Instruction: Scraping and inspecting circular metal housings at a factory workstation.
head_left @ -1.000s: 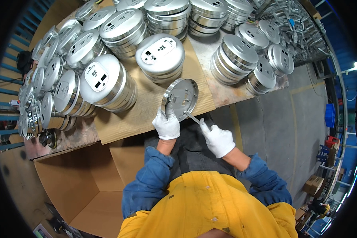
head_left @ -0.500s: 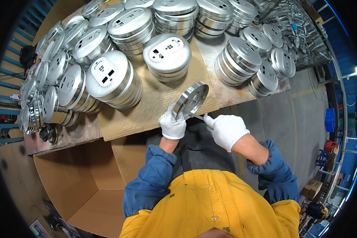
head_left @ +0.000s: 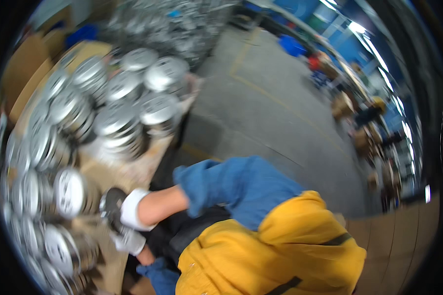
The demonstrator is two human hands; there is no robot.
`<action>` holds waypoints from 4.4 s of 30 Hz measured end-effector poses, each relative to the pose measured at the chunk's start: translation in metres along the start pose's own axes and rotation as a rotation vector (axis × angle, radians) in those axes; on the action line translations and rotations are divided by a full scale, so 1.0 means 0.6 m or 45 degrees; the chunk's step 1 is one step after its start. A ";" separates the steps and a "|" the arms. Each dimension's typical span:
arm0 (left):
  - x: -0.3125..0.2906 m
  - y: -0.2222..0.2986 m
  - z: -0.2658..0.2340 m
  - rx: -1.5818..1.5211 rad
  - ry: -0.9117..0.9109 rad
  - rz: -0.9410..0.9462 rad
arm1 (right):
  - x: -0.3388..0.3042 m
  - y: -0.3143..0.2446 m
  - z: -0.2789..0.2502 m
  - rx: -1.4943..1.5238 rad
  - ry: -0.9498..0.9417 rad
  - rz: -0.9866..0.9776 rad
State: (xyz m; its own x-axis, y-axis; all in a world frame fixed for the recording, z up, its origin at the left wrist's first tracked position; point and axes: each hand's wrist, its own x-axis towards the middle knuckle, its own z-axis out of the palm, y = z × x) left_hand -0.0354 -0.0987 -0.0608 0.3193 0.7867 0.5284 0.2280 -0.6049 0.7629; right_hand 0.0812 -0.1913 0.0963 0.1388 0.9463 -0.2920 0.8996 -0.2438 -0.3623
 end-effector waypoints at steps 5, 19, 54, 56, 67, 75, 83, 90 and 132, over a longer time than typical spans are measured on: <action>-0.002 -0.034 -0.001 0.343 -0.036 -0.027 | 0.013 0.001 0.031 -0.087 0.063 0.056; 0.000 -0.132 0.016 0.216 0.061 -0.181 | -0.087 0.043 0.236 0.205 0.482 0.222; -0.005 -0.054 -0.008 0.276 -0.050 -0.341 | -0.088 0.027 0.174 0.372 0.467 0.201; -0.005 -0.055 -0.008 0.292 -0.035 -0.276 | -0.089 0.025 0.174 0.376 0.464 0.199; -0.009 -0.057 -0.007 0.202 0.011 -0.337 | -0.086 0.021 0.178 0.360 0.488 0.167; -0.013 -0.067 -0.006 0.233 0.006 -0.296 | -0.085 0.016 0.180 0.382 0.470 0.164; -0.017 -0.074 -0.003 0.147 0.066 -0.324 | -0.090 0.010 0.171 0.431 0.422 0.199; -0.012 -0.048 -0.008 0.058 0.027 -0.318 | -0.082 0.013 0.185 0.408 0.427 0.150; -0.009 -0.038 -0.012 -0.053 0.006 -0.432 | -0.080 0.007 0.193 0.398 0.344 0.117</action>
State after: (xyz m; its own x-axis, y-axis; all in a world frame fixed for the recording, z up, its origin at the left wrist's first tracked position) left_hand -0.0490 -0.0883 -0.0780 0.2273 0.9430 0.2431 0.2828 -0.3028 0.9101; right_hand 0.0303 -0.2625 0.0066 0.3540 0.9290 -0.1079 0.7153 -0.3433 -0.6087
